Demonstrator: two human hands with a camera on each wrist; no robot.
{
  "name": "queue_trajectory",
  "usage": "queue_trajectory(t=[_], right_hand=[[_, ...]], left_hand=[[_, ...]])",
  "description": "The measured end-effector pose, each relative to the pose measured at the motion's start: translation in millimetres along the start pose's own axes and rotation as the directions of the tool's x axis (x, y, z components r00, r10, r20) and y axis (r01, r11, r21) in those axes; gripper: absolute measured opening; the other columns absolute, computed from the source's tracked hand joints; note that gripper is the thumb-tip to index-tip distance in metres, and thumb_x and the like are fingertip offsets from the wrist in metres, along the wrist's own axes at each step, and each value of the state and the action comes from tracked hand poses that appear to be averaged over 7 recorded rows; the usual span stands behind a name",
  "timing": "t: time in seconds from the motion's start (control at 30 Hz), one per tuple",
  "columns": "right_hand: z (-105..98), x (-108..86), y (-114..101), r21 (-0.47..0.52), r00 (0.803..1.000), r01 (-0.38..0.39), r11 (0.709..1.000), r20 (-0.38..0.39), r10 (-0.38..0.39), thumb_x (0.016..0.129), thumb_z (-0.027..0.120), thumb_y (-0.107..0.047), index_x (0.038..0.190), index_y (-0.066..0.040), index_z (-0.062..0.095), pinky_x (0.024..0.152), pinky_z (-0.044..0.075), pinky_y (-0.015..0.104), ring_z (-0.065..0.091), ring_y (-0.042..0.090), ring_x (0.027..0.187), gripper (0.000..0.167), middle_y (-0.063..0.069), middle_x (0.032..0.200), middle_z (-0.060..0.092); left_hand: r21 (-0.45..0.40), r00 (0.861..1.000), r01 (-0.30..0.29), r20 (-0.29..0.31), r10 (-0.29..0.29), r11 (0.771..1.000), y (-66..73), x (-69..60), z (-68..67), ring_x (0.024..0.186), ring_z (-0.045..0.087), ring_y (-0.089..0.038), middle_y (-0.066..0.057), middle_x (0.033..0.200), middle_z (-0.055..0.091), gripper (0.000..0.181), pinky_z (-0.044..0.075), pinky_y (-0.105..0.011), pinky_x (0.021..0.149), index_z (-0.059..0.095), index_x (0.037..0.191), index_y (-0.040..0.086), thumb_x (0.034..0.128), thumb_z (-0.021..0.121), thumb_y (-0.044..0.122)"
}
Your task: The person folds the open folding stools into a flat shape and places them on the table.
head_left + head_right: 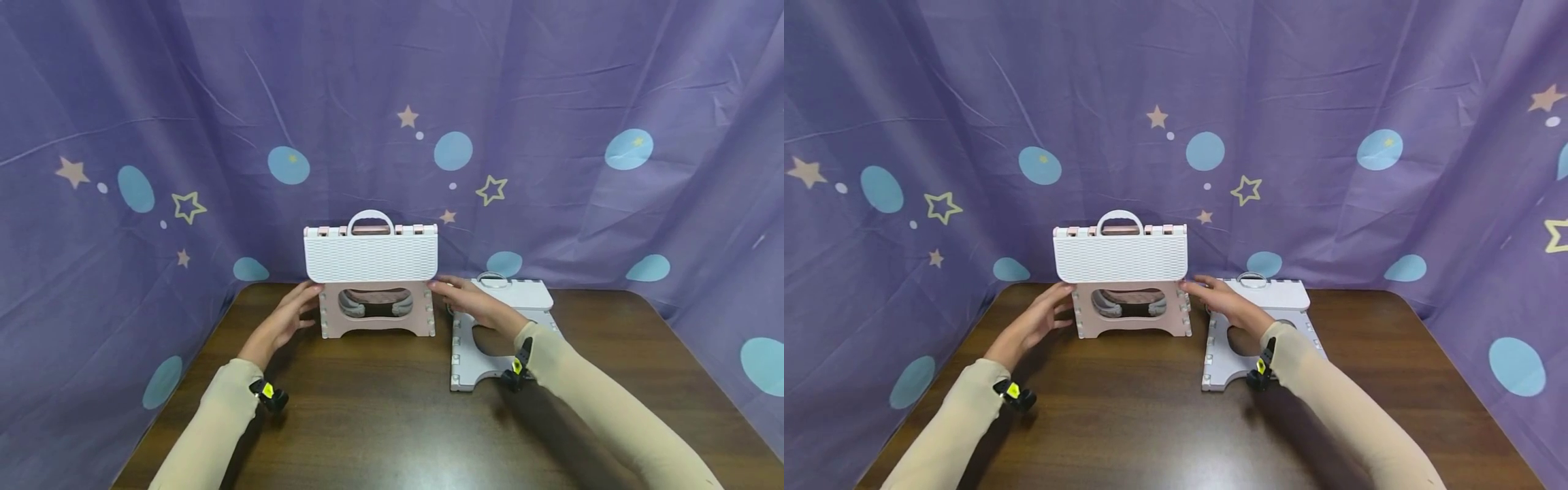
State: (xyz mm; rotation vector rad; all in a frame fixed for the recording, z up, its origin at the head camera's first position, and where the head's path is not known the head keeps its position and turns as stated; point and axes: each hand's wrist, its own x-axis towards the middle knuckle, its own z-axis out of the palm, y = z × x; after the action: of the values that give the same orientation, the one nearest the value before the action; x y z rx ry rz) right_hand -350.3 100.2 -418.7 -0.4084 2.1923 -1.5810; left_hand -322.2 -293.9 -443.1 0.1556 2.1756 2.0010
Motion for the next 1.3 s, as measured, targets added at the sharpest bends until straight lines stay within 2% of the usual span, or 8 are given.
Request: queue_trajectory(t=[0.1,0.17,0.3,0.4,0.63,0.9,1.17,1.3], right_hand=[[-1.5,2.3,1.5,0.01,1.0,0.017,1.0,0.02,-0.017,0.104,0.051,-0.046,0.163,-0.009,0.015,0.126,0.018,0.057,0.02,0.045,0.154,0.079,0.021,0.167,0.024],[-2.4,4.4,2.9,0.026,0.999,0.023,0.999,0.028,-0.024,0.104,0.051,-0.044,0.163,-0.01,0.014,0.126,0.017,0.056,0.02,0.044,0.154,0.078,0.021,0.166,0.025],[-4.1,8.9,5.2,0.067,0.999,0.021,0.998,0.037,-0.024,0.105,0.052,-0.04,0.164,-0.01,0.012,0.127,0.018,0.053,0.021,0.043,0.155,0.078,0.022,0.166,0.024],[-4.4,12.0,6.8,0.11,0.999,0.019,0.994,0.045,-0.024,0.105,0.052,-0.036,0.164,-0.008,0.009,0.127,0.018,0.052,0.021,0.043,0.154,0.078,0.023,0.166,0.024],[-2.7,21.6,13.9,0.186,0.995,0.024,0.982,0.088,-0.041,0.104,0.054,-0.029,0.163,-0.005,0.001,0.127,0.018,0.051,0.021,0.044,0.154,0.083,0.025,0.166,0.022],[1.3,25.4,15.9,0.223,0.992,0.027,0.975,0.11,-0.053,0.104,0.053,-0.028,0.162,-0.001,0.001,0.127,0.017,0.053,0.02,0.045,0.154,0.082,0.023,0.168,0.019],[1.5,26.0,15.7,0.221,0.993,-0.003,0.975,0.115,-0.023,0.106,0.047,-0.029,0.162,-0.001,0.008,0.126,0.02,0.052,0.021,0.044,0.154,0.073,0.023,0.167,0.018],[2.1,26.4,15.5,0.236,0.992,-0.007,0.972,0.123,-0.022,0.106,0.046,-0.03,0.161,-0.002,0.016,0.125,0.024,0.053,0.026,0.044,0.152,0.068,0.023,0.165,0.023]], left_hand=[[0.009,0.999,-0.016,0.031,0.016,1.0,1.3,2.8,-2.9,0.153,0.017,-0.047,-0.024,0.166,0.018,0.086,0.023,-0.072,0.117,0.011,0.163,0.007,0.0988,0.052,0.047],[0.021,0.997,-0.051,0.05,0.05,0.998,-1.8,6.4,-6.7,0.151,0.022,-0.048,-0.024,0.163,0.027,0.089,0.028,-0.072,0.114,0.016,0.162,0.007,0.0969,0.056,0.053],[0.013,0.993,-0.089,0.08,0.088,0.996,-1.6,8.9,-8.8,0.147,0.029,-0.046,-0.012,0.149,0.045,0.086,0.032,-0.07,0.113,0.024,0.159,0.007,0.0959,0.058,0.055],[-0.022,0.994,-0.076,0.074,0.077,0.997,-2.3,11.8,-8.4,0.146,0.03,-0.043,-0.003,0.138,0.05,0.077,0.03,-0.068,0.115,0.025,0.158,0.006,0.0991,0.056,0.045],[-0.05,0.997,-0.023,0.073,0.026,0.998,-4.5,16.4,-8.6,0.142,0.036,-0.037,-0.003,0.135,0.05,0.069,0.029,-0.065,0.118,0.017,0.161,0.005,0.1023,0.046,0.029],[-0.087,0.994,-0.039,0.094,0.047,0.995,-9.4,15.2,-9.4,0.124,0.05,-0.021,0.007,0.122,0.056,0.052,0.034,-0.065,0.114,0.033,0.149,0.006,0.1032,0.048,0.025],[-0.124,0.993,-0.032,0.106,0.045,0.992,-15.4,16.6,-10.9,0.135,0.041,-0.03,0.006,0.125,0.053,0.053,0.032,-0.07,0.113,0.032,0.15,0.007,0.1032,0.047,0.025],[-0.145,0.994,-0.024,0.105,0.039,0.989,-16.5,18.1,-9.4,0.144,0.03,-0.037,-0.003,0.138,0.047,0.062,0.03,-0.073,0.113,0.022,0.157,0.005,0.1035,0.045,0.024]])
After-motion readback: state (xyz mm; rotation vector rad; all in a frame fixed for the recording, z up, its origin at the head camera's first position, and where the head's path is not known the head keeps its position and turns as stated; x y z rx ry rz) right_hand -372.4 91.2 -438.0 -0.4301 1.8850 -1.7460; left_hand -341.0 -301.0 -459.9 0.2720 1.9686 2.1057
